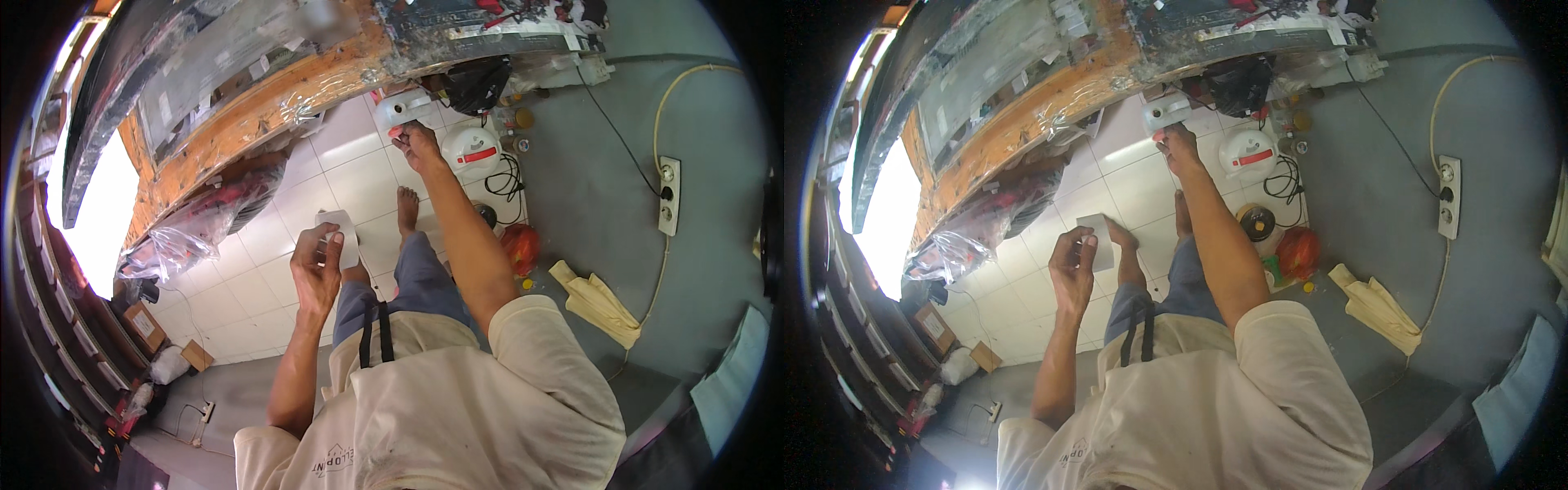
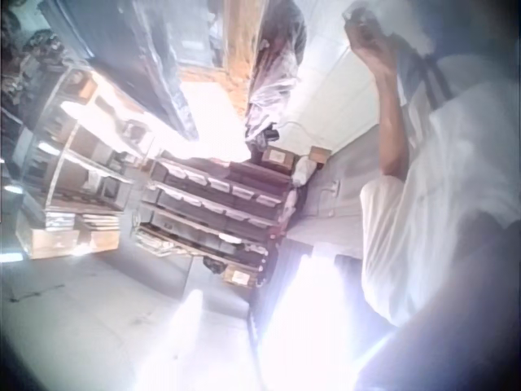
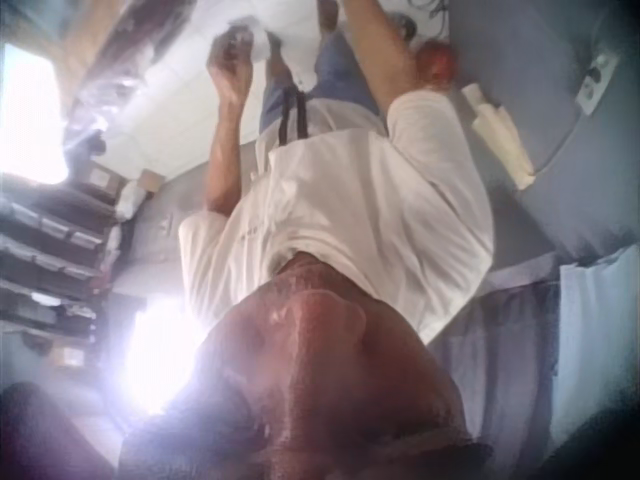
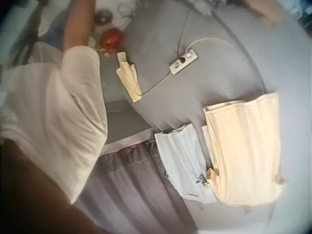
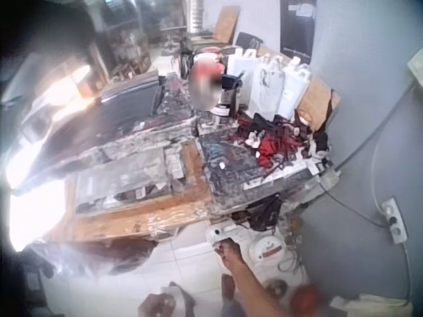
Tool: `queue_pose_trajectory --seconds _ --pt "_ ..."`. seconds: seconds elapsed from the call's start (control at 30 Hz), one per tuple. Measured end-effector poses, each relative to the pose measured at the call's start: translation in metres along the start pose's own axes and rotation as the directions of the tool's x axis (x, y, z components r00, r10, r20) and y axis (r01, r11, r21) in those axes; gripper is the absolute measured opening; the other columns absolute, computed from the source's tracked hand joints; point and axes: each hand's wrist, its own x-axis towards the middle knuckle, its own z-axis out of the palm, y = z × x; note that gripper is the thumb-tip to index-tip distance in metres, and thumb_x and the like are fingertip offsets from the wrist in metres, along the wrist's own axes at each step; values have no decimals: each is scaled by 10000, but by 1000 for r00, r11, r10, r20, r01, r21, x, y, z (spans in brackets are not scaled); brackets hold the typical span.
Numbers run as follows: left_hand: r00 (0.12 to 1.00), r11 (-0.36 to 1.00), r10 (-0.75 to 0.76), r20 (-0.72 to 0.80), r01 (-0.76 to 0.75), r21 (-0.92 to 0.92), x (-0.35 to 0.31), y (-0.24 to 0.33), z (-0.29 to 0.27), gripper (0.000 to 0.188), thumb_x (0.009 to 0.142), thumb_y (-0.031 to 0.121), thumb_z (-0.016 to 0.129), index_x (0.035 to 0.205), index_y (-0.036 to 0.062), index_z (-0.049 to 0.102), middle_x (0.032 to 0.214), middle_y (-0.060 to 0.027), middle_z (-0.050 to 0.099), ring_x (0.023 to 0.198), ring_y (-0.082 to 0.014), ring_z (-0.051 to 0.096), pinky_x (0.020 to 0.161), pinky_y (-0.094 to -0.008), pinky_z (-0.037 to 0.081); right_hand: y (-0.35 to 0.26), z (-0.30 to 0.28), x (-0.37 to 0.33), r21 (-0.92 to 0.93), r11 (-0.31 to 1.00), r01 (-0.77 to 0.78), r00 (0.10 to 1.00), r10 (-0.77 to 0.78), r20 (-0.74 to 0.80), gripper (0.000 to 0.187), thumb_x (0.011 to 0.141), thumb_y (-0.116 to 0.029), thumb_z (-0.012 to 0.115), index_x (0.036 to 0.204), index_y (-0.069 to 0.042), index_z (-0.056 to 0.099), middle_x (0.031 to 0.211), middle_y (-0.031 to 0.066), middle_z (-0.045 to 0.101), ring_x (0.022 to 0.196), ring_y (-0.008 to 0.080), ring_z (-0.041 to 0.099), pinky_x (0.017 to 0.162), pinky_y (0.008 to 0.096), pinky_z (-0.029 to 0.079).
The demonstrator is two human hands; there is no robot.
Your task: The person applies tape to the edges of a screen printing frame using a roll of tape and a small blade to cut the strips.
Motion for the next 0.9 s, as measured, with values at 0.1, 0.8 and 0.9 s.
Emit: queue_pose_trajectory --seconds 0.1,0.8,0.9 --pt "999 1000 13 47 -12 -17 -4 22 16 138 905 95 639 1013 12 662 861 -42 589 629 -59 465 536 -206 385 12 -43 -7 120 993 -15 1000 17 -15 389 931 -72 498 1317 -59 450 1070 53 600 938 183 582 849 385 493" --pt "875 915 376 -304 -402 -28 32 153 123 110 867 118 682 919 22 694 1162 -132 523 1025 -207 570 798 -290 494 -111 -6 -276 -657 118 745 423 -845 328 199 781 -33 649 922 28 523 819 199 539 742 404 537 662 479 412" --pt "984 965 122 -132 -149 -217 39 149 134 146 870 145 686 923 10 701 1143 -115 589 927 -165 604 634 -226 505 -133 -14 -273 -672 -15 740 333 -860 386 212 793 -41 650 952 34 533 871 211 550 805 416 536 722 500 400"
